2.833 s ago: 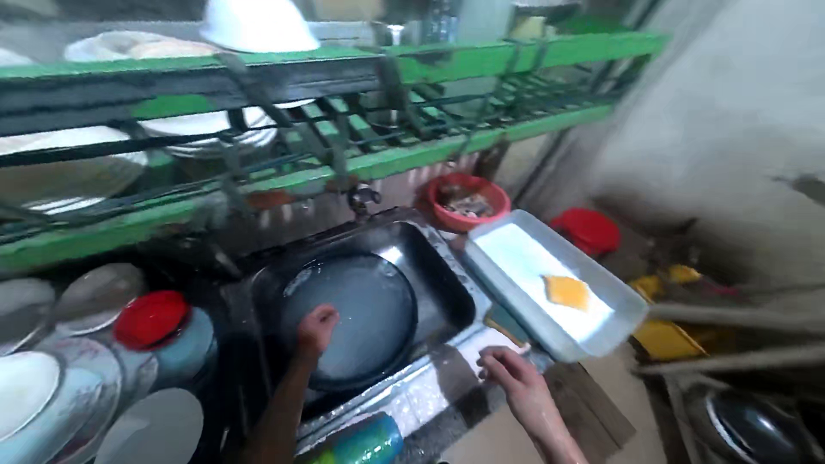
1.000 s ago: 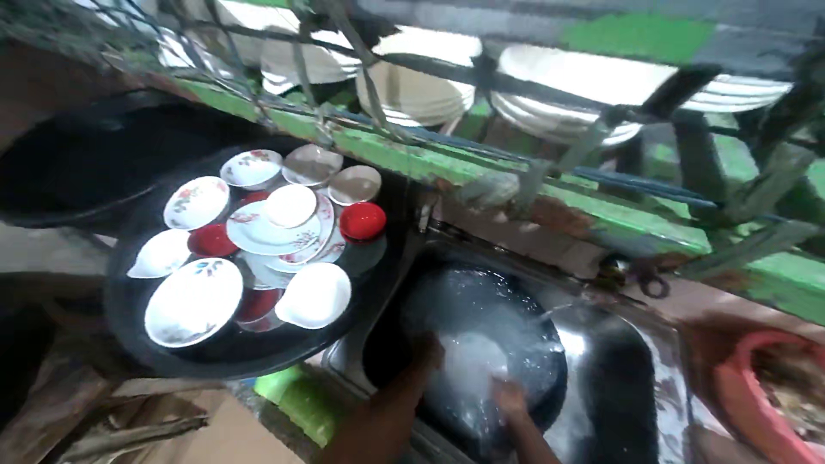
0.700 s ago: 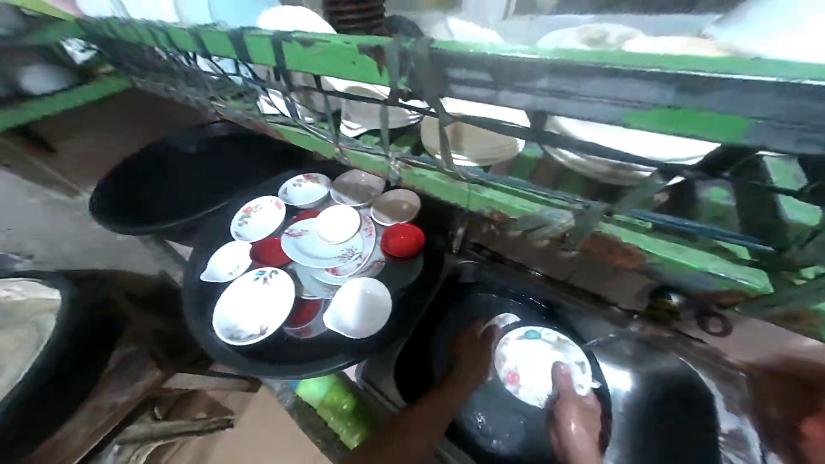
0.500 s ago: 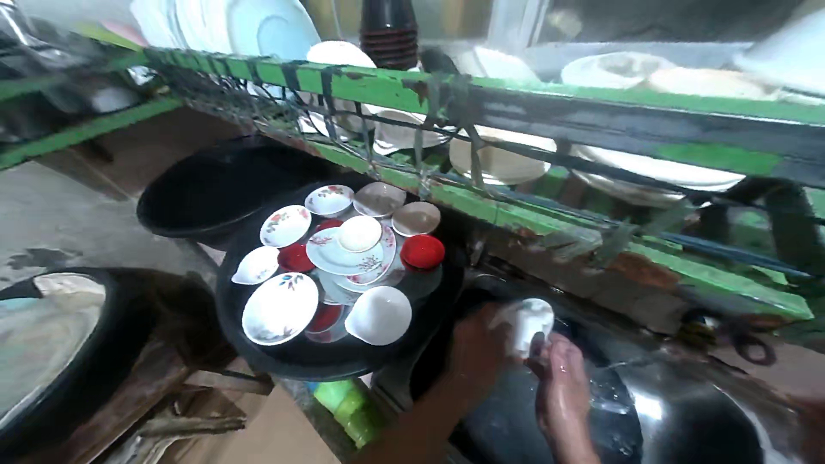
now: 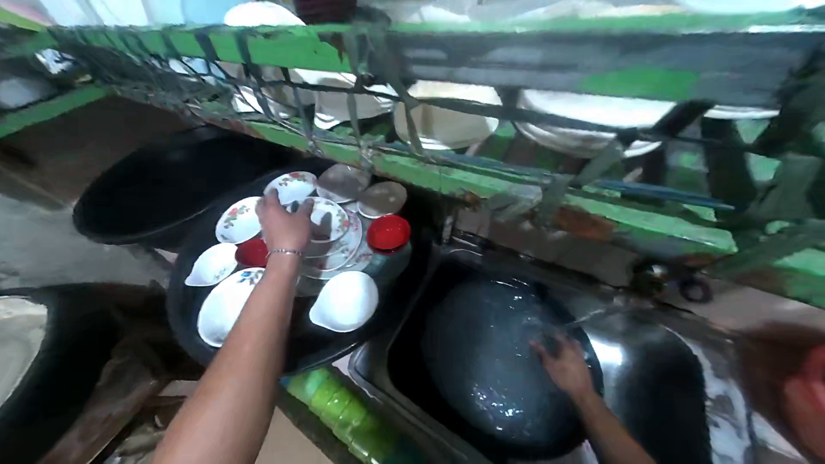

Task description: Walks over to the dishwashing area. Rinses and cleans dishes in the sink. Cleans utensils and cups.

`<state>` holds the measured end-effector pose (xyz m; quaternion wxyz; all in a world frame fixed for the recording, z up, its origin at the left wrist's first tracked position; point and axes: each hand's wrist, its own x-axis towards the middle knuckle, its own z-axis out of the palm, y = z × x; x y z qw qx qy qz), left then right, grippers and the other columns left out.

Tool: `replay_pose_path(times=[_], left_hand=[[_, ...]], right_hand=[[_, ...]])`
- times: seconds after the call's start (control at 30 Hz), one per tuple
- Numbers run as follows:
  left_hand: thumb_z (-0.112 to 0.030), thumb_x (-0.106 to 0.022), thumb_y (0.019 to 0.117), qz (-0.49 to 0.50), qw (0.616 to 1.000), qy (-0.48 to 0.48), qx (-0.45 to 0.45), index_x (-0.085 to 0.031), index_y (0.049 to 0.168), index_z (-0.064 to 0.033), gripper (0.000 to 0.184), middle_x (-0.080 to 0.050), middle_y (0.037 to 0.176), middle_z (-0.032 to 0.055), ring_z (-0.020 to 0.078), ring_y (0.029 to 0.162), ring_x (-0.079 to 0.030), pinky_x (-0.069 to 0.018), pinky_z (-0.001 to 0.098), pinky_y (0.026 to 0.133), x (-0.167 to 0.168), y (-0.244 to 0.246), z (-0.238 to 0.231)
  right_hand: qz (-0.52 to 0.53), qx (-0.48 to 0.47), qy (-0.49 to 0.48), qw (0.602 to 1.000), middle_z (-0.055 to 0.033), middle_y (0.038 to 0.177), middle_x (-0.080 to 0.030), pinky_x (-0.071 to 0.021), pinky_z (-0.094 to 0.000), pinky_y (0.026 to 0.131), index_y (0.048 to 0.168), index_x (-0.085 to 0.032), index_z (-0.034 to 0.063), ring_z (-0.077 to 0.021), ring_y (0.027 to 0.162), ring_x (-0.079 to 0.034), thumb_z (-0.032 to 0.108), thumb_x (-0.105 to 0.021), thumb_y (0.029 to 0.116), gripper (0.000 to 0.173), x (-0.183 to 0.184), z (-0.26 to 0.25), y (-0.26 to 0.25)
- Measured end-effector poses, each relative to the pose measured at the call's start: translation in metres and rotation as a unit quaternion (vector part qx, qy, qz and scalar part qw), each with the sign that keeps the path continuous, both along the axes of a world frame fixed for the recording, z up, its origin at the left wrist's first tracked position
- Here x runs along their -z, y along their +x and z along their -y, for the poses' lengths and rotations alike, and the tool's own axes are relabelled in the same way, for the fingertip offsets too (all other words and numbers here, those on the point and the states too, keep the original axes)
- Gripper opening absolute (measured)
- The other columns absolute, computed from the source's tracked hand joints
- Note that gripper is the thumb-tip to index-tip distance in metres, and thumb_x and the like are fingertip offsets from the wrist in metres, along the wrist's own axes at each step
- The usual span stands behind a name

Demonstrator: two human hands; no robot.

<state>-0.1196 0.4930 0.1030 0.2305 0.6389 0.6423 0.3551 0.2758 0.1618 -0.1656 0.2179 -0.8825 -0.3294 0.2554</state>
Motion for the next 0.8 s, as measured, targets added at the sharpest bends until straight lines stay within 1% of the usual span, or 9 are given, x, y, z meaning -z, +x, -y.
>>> replay_pose_path(times=[0.13,0.2,0.27,0.33,0.4,0.5,0.57,0.67,0.8], left_hand=[[-0.016,-0.058,0.1041,0.029,0.951,0.155,0.267,-0.058,0.134,0.0028,0.036,-0.066,0.126,0.0185,0.0217,0.112,-0.067,-0.0556,0.0398,0.099,0.03,0.084,0.131],[-0.02,-0.065,0.1009,-0.041,0.898,0.055,0.435,-0.065,0.133,-0.0066,0.035,-0.069,0.128,0.0114,0.0209,0.113,-0.068,-0.0567,0.0426,0.099,0.072,0.131,0.18],[-0.027,-0.066,0.1021,-0.087,0.851,-0.121,0.503,-0.058,0.144,-0.0098,0.046,-0.058,0.146,0.0133,0.0263,0.131,-0.059,-0.0479,0.0466,0.112,0.12,0.171,0.196],[-0.031,-0.065,0.1019,-0.131,0.843,-0.23,0.468,-0.049,0.151,-0.0094,0.056,-0.049,0.155,0.0171,0.0323,0.141,-0.049,-0.0409,0.052,0.117,0.176,0.194,0.183],[-0.036,-0.065,0.1012,-0.196,0.84,-0.282,0.42,-0.038,0.158,-0.0096,0.069,-0.045,0.156,0.0217,0.0392,0.142,-0.047,-0.0394,0.0582,0.115,0.228,0.203,0.162],[-0.042,-0.07,0.0976,-0.24,0.822,-0.329,0.398,-0.028,0.162,-0.0069,0.085,-0.047,0.153,0.0246,0.0413,0.14,-0.048,-0.0396,0.0594,0.114,0.279,0.205,0.14],[-0.037,-0.069,0.0983,-0.263,0.81,-0.354,0.386,-0.046,0.149,0.0033,0.069,-0.056,0.143,0.0268,0.0412,0.133,-0.054,-0.0431,0.0579,0.111,0.288,0.207,0.146],[-0.024,-0.059,0.1041,-0.267,0.801,-0.389,0.37,-0.05,0.146,0.0036,0.051,-0.052,0.148,0.0258,0.0402,0.139,-0.049,-0.0396,0.0556,0.115,0.277,0.211,0.171],[-0.047,-0.039,0.1107,-0.201,0.819,-0.376,0.384,-0.05,0.15,-0.005,0.058,-0.054,0.148,0.0226,0.0387,0.139,-0.05,-0.0385,0.0581,0.116,0.285,0.211,0.173]], right_hand=[[0.05,-0.134,-0.185,0.972,-0.0286,0.16,-0.036,-0.0308,-0.0617,0.12,0.156,-0.04,0.0013,-0.0459,0.149,-0.034,0.049,-0.064,0.0986,0.078,0.005,-0.043,0.017],[0.044,-0.182,-0.23,0.955,-0.0261,0.165,-0.028,-0.0198,-0.0643,0.123,0.159,-0.035,0.0009,-0.0453,0.154,-0.023,0.042,-0.06,0.1018,0.075,0.023,-0.067,0.006],[0.02,-0.164,-0.217,0.962,-0.026,0.167,-0.023,-0.0187,-0.0696,0.121,0.157,-0.039,0.0022,-0.0467,0.155,-0.017,0.04,-0.068,0.0972,0.076,0.035,-0.08,-0.01],[0.034,-0.152,-0.206,0.966,-0.0276,0.167,-0.02,-0.0238,-0.0754,0.115,0.156,-0.043,0.0071,-0.0511,0.154,-0.017,0.032,-0.075,0.0932,0.074,0.032,-0.081,-0.03],[0.081,-0.14,-0.201,0.966,-0.026,0.163,-0.03,-0.0345,-0.0751,0.109,0.156,-0.045,0.0156,-0.0516,0.147,-0.032,0.025,-0.071,0.0954,0.066,0.027,-0.071,-0.04],[0.119,-0.15,-0.242,0.951,-0.0269,0.152,-0.048,-0.0273,-0.0764,0.111,0.148,-0.055,0.0097,-0.0505,0.141,-0.042,0.019,-0.064,0.0991,0.05,0.009,-0.053,-0.03],[0.15,-0.169,-0.282,0.932,-0.031,0.147,-0.051,-0.0267,-0.0768,0.111,0.138,-0.06,0.0003,-0.0533,0.14,-0.041,0.014,-0.061,0.0996,0.041,0.007,-0.044,-0.013],[0.148,-0.138,-0.297,0.933,-0.0292,0.144,-0.055,-0.0281,-0.0753,0.11,0.14,-0.057,-0.0038,-0.0502,0.14,-0.044,0.013,-0.06,0.1002,0.043,0.008,-0.038,-0.006],[0.107,-0.088,-0.265,0.954,-0.0244,0.141,-0.059,-0.0262,-0.0745,0.113,0.149,-0.05,0.0045,-0.0455,0.137,-0.05,0.019,-0.06,0.1005,0.052,0.008,-0.022,-0.027]])
